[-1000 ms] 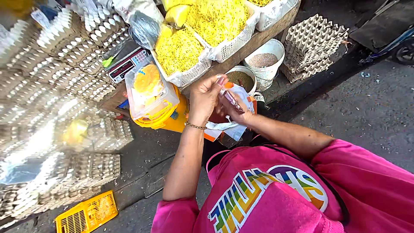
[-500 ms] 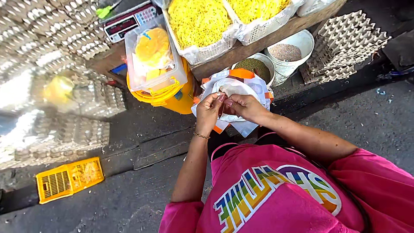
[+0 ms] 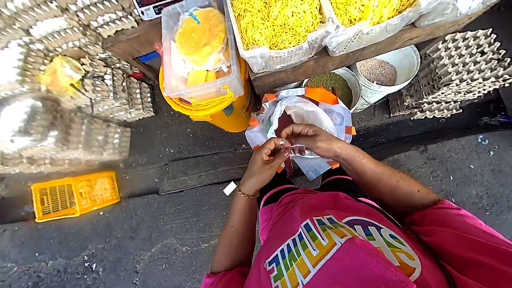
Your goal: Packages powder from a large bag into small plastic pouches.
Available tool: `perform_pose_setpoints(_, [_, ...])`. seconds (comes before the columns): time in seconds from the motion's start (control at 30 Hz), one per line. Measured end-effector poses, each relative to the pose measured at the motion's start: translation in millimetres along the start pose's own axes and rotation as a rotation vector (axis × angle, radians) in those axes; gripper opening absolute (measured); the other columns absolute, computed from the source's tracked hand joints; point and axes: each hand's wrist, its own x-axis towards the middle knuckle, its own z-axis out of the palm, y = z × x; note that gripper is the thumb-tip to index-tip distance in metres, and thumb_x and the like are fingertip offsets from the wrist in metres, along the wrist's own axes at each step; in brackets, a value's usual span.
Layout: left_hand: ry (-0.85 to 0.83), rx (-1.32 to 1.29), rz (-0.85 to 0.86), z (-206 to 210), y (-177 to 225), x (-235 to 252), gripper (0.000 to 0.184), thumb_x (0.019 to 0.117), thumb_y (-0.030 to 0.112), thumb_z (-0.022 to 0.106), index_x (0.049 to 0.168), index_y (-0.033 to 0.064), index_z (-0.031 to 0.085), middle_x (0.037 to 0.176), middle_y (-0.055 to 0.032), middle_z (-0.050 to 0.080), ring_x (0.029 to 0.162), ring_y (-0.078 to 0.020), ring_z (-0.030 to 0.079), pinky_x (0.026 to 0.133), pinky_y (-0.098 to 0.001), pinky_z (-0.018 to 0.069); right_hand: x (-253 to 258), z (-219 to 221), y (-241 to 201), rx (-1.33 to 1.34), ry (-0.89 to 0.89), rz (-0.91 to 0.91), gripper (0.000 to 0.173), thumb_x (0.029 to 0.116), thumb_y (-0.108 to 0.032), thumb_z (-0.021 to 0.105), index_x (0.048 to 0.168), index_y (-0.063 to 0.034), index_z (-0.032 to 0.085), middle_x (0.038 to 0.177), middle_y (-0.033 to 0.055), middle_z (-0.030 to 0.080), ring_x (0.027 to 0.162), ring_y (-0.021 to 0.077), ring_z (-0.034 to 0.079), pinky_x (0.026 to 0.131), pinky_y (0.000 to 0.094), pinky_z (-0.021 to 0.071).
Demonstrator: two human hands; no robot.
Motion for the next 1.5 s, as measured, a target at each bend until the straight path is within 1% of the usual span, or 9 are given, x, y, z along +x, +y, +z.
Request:
perform_pose_setpoints(0.33, [-0.298,-0.351,-0.015,12,-20,6,0.013,0.0955,0.004,0.066,0.108,0.0069,0.069,0.1,0.0016,0.071,0.092,-0.0062,0.067,0.087,-0.0274,0.0568,-48,-12,18,0.095,-0.08,0.01,0.012,0.0984,-0.01,0.053,0.1,-0.0078,0.065,0.08,-0.0011,0.065,0.069,0.005,0.061,0.06,0.0205,0.0508])
perform_pose_setpoints(0.5, [-0.221,-0.323,-0.04,31,-20,14,0.012,0.0956,0.002,0.063,0.105,0.0073,0.068,0.096,0.0013,0.069,0.088,-0.0066,0.066,0.084,-0.0269,0.0572,-69,-11,26,0.067,-0.001,-0.063,0.006,0.0948,-0.006,0.058,0.096,-0.0068,0.064,0.08,-0.002,0.066,0.069,0.0036,0.06,0.063,0.0204,0.0507])
perform_pose_setpoints(0.63, [-0.035,-0.265,-0.053,51,-21,23,0.014,0.0946,0.0,0.062,0.106,0.0078,0.065,0.091,-0.0018,0.068,0.082,-0.0088,0.065,0.077,-0.0269,0.0576,-80,-5,22,-0.225,0.106,-0.224,0.007,0.0956,-0.005,0.063,0.098,0.0006,0.067,0.086,0.0021,0.067,0.078,0.0028,0.064,0.072,0.0203,0.0552])
perform_pose_setpoints(0.73, [0.039,-0.224,-0.078,63,-26,27,0.015,0.0963,0.001,0.06,0.109,0.0086,0.063,0.093,-0.0008,0.066,0.083,-0.0081,0.064,0.077,-0.0267,0.0564,-84,-6,23,-0.482,0.228,-0.328,0.019,0.0962,-0.012,0.065,0.11,0.0002,0.071,0.092,0.0058,0.069,0.078,0.0054,0.064,0.07,0.0214,0.0554])
perform_pose_setpoints(0.87, [0.052,-0.21,-0.123,73,-25,29,0.012,0.0931,-0.004,0.063,0.103,0.0038,0.064,0.086,-0.0026,0.069,0.077,-0.0097,0.067,0.075,-0.027,0.0585,-84,-15,26,-0.641,0.366,-0.204,0.053,0.0982,-0.029,0.07,0.143,-0.0056,0.055,0.102,0.0091,0.063,0.074,0.0123,0.06,0.064,0.0277,0.0543])
perform_pose_setpoints(1.03, [0.03,-0.184,-0.133,77,-26,32,0.006,0.0944,-0.002,0.064,0.1,0.0009,0.063,0.084,-0.0043,0.069,0.077,-0.012,0.069,0.074,-0.0278,0.0598,-84,-24,43,-0.501,0.427,-0.281,0.02,0.1012,-0.019,0.065,0.108,-0.0019,0.074,0.094,0.0059,0.069,0.079,0.0063,0.064,0.071,0.0219,0.056])
perform_pose_setpoints(1.27, [-0.035,-0.314,-0.198,80,-33,37,0.012,0.0939,-0.004,0.062,0.101,0.0035,0.057,0.089,-0.0032,0.069,0.077,-0.0107,0.068,0.073,-0.0275,0.0599,-85,-34,47,-0.301,0.239,-0.257,0.021,0.1017,-0.015,0.064,0.11,0.0037,0.069,0.097,0.0088,0.069,0.084,0.0059,0.064,0.076,0.0211,0.0555])
perform_pose_setpoints(1.4, [-0.176,-0.44,-0.245,78,-40,38,0.013,0.096,-0.001,0.062,0.106,0.006,0.059,0.093,-0.0017,0.07,0.084,-0.0121,0.07,0.08,-0.031,0.0605,-88,-45,43,-0.169,0.292,-0.086,0.017,0.1031,-0.013,0.061,0.098,0.0012,0.067,0.078,0.0014,0.066,0.065,0.0012,0.06,0.063,0.0183,0.0526])
perform_pose_setpoints(1.5, [-0.195,-0.499,-0.247,80,-42,42,0.013,0.0958,0.0,0.064,0.104,0.0088,0.061,0.092,-0.0006,0.071,0.084,-0.0122,0.071,0.082,-0.0319,0.061,-92,-53,45,-0.104,0.35,0.032,0.015,0.1055,-0.013,0.056,0.099,-0.0016,0.063,0.077,0.002,0.066,0.061,0.0043,0.06,0.058,0.02,0.0522])
